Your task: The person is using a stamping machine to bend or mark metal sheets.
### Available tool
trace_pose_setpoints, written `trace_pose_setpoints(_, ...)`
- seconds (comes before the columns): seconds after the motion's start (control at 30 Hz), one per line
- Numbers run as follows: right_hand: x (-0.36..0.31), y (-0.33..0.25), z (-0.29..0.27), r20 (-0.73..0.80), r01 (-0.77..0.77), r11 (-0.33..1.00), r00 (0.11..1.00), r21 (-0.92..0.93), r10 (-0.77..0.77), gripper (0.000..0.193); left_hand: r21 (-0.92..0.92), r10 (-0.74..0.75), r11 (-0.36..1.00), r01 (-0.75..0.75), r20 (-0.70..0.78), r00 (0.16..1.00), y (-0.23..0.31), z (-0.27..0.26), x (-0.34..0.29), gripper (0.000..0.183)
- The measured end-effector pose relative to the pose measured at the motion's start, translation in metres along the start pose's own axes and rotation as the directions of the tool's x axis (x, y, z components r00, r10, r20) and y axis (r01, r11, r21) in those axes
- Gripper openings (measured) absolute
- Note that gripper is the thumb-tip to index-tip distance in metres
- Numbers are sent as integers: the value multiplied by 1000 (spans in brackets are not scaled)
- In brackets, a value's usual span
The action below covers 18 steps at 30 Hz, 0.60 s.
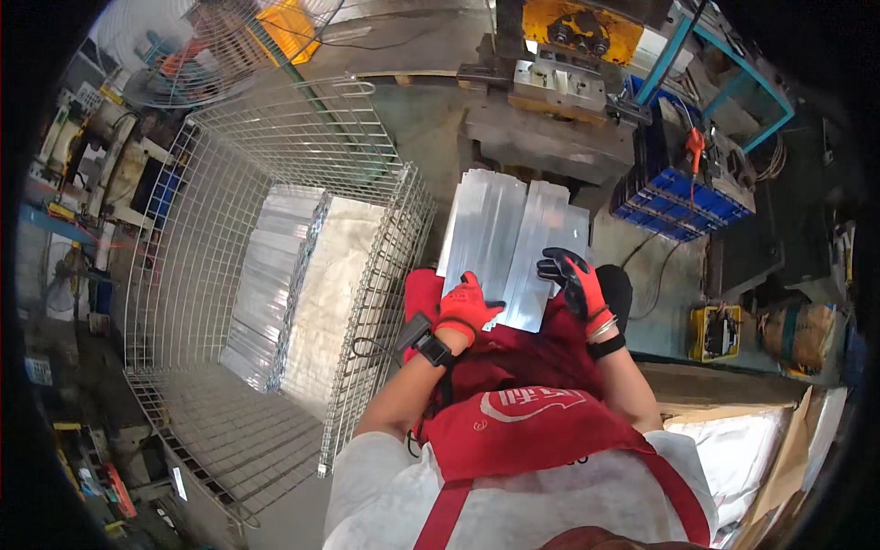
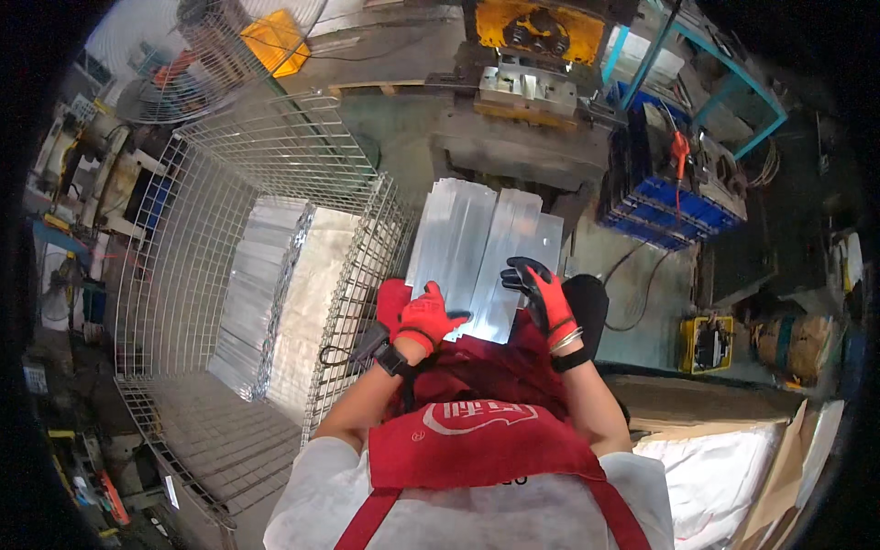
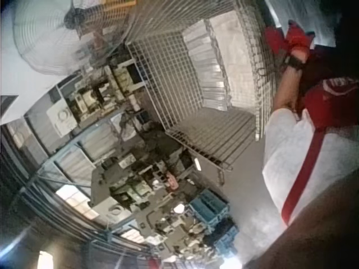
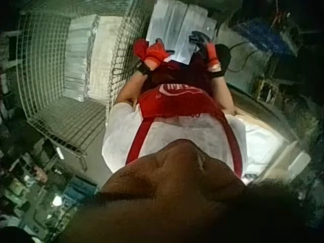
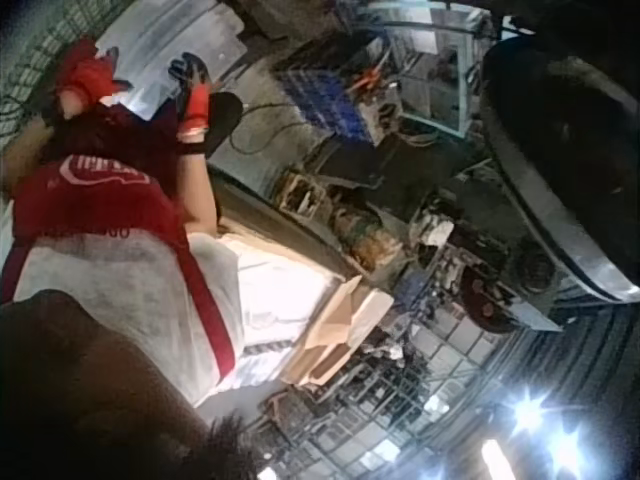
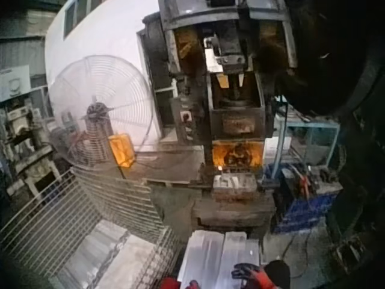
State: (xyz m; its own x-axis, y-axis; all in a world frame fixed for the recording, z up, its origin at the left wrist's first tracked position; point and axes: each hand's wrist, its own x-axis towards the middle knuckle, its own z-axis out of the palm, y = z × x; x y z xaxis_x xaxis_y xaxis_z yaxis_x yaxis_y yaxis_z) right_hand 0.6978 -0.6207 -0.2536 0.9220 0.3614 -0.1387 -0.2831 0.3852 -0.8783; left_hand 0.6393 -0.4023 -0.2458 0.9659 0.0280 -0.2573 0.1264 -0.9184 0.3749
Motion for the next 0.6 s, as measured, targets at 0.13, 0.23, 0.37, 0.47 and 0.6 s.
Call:
trace_pose_setpoints(0.13, 2, 15, 7, -60, -120, 965, 992, -234, 108, 30, 40, -67, 997, 66, 20, 998, 1, 0, 10, 74)
trace_pose_setpoints(0.23, 4, 31, 29, 6, 70, 762, 996, -644, -86, 31, 100, -82, 992, 78, 38, 996, -2, -4, 10, 72)
trace_pose_setpoints(0.37, 4, 35, 50, 86, 130, 528, 990, -839, -107, 35, 58, -30, 997, 52, -326, 945, -48, -1, 9, 69)
trace_pose_setpoints(0.47, 3, 31, 55, 84, 119, 471, 992, -874, -95, 34, -362, -151, 932, 34, -300, 942, -97, 14, 14, 68)
trace_pose_setpoints(0.6, 0, 31, 56, 172, 180, 322, 984, -929, -53, 35, -492, -46, 871, 19, -42, 998, -117, 30, 24, 76)
